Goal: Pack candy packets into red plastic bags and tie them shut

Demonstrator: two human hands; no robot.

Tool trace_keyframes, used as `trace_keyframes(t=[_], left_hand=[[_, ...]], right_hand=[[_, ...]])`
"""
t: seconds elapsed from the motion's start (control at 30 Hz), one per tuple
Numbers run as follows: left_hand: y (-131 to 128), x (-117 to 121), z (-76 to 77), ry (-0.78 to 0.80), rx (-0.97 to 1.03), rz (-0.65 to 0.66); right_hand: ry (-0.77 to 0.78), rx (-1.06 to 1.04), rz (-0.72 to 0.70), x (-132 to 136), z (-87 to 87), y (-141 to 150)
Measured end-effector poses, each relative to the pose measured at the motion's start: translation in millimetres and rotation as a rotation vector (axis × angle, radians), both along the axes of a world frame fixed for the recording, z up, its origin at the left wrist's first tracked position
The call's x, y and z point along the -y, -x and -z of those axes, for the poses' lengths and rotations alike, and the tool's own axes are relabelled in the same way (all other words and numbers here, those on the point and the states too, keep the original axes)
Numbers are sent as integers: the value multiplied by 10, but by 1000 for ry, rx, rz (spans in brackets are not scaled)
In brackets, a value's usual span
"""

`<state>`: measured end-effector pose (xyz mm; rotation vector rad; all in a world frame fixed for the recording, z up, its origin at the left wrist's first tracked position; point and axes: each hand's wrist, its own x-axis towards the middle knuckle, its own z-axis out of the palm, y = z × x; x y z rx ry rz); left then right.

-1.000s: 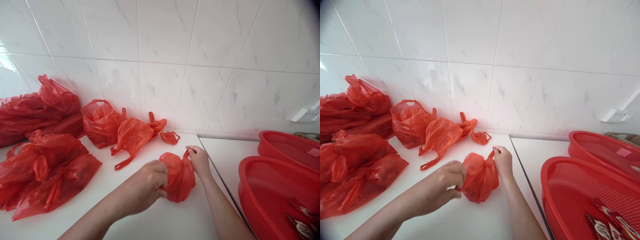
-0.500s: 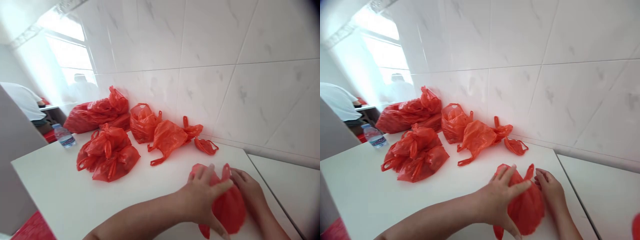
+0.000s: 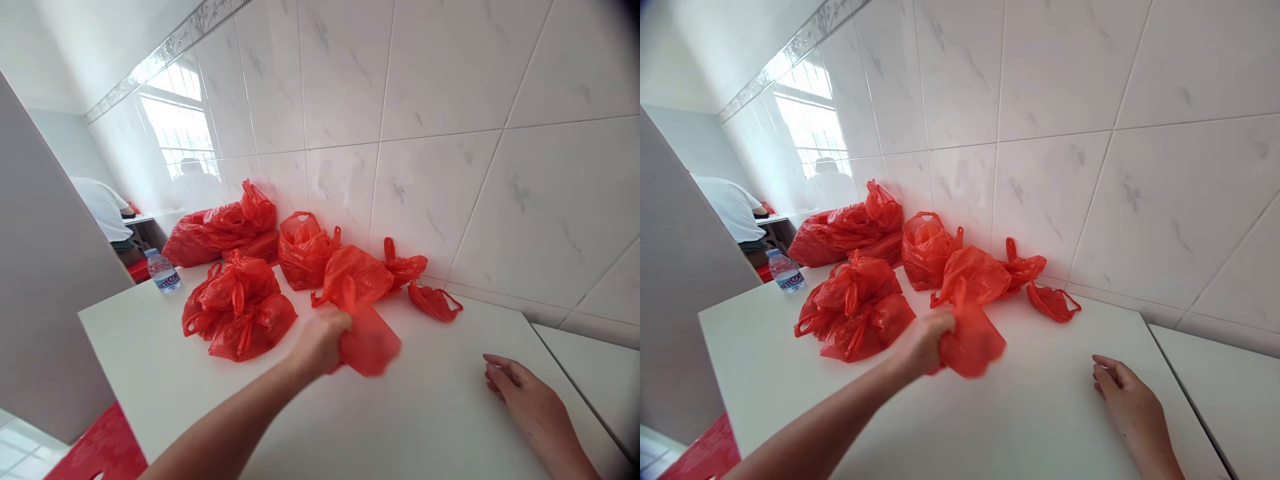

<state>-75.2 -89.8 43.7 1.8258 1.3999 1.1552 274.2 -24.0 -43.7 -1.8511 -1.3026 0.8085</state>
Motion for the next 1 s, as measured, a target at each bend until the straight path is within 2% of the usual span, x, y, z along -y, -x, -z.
trace_keyframes(t=[0.13, 0.17, 0.23, 0.27, 0.33, 0.4, 0.47, 0.57, 0.67, 0.73, 0.8, 0.83, 0.9, 0.97, 1.0], left_hand=[[708, 11, -402, -205, -153, -415], [854, -7, -449, -291, -344, -567], [1102, -61, -441, -336, -697, -741], [1208, -94, -387, -294, -847, -767], [1388, -164, -211, -117, -1011, -727], [1534, -231, -17, 33, -1060, -681], [1634, -288, 115, 89, -1064, -686], [1643, -357, 129, 85, -1041, -747], [1397, -414, 28, -92, -978, -817], [1095, -444, -1, -285, -885, -747], [726, -469, 48, -391, -737, -527], [535, -481, 102, -387, -649, -385], [170, -507, 251, -286, -482, -78], [-141, -543, 415, -198, -428, 109], [-272, -566, 488, -168, -412, 156]], right_hand=[[1, 57, 6, 21, -37, 59], [0, 73, 4, 32, -47, 73], [-9, 90, -3, 51, -60, 93], [-11, 90, -7, 58, -63, 100], [-17, 85, -12, 63, -60, 104], [-22, 82, -15, 57, -45, 96], [-25, 85, -14, 48, -23, 79], [-40, 111, -22, 41, 6, 81], [-102, 218, 40, 18, -4, 208], [-195, 320, 92, -42, -29, 377], [-320, 417, 68, -147, -45, 571], [-371, 460, 23, -208, -45, 660], [-426, 544, -81, -326, -26, 795], [-423, 626, -164, -410, 2, 859], [-414, 666, -191, -433, 11, 869]])
